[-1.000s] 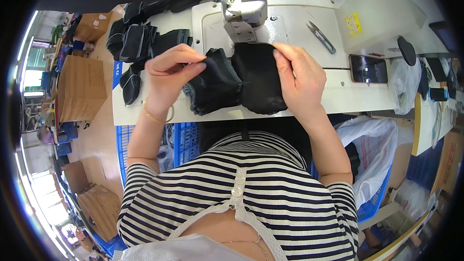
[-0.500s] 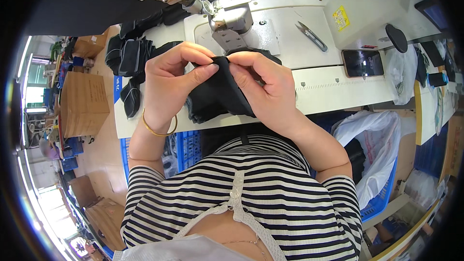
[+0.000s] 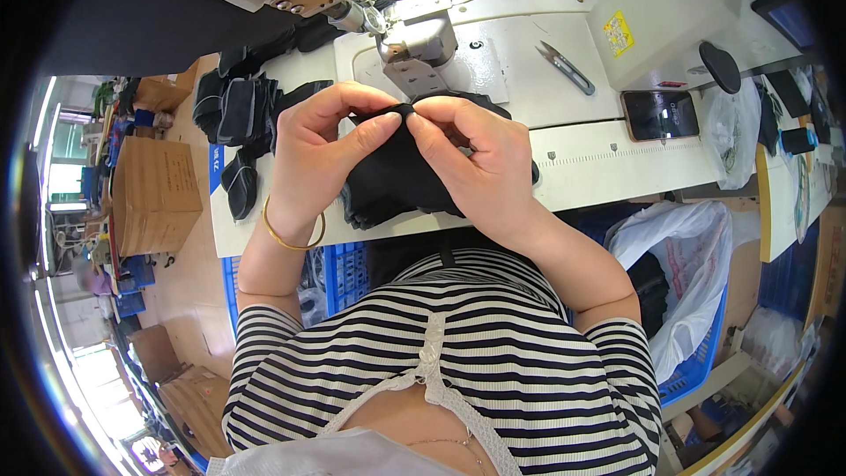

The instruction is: Stitching together fabric panels of a shoe upper using a specialized industrial sewing machine.

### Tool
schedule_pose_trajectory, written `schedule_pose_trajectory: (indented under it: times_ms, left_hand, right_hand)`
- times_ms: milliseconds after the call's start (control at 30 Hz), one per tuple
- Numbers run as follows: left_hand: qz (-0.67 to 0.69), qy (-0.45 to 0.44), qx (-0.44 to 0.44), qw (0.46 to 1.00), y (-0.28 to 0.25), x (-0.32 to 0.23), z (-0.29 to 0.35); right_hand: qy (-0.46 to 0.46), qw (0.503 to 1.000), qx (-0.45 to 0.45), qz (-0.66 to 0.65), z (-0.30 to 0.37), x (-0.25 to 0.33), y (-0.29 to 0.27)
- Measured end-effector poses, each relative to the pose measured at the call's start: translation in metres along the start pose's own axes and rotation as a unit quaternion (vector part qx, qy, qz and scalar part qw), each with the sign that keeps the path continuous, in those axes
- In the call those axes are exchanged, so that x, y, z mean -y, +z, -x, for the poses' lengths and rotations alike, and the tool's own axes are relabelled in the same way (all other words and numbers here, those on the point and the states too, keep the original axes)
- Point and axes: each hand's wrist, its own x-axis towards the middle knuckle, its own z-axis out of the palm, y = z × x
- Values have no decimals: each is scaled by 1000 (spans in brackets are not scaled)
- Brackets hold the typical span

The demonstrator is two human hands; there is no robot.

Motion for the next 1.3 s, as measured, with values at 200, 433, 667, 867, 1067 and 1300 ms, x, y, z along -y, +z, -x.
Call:
schedule_pose_trajectory:
  times_ms: [200,433,667,867,1067,1300]
  left_hand:
    - [-1,10,-4,1000,-1,5,-2]
    - [108,8,-132,985,-3,15,-6]
    - [157,-18,-131,979,-4,19,-7]
    - [185,-21,-128,974,-3,19,-11]
    - [178,-30,-106,978,-9,18,-21]
    - [190,-123,-7,974,-26,24,-54]
  right_hand:
    - [20,1000,7,4,0,-1,1]
    - [-10,997,31,75,5,-2,-6]
    - [-18,996,21,85,6,-6,-8]
    - [2,998,13,61,5,-6,-6]
    - [46,998,22,24,6,-14,-6]
    - [112,988,31,-98,-6,-7,0]
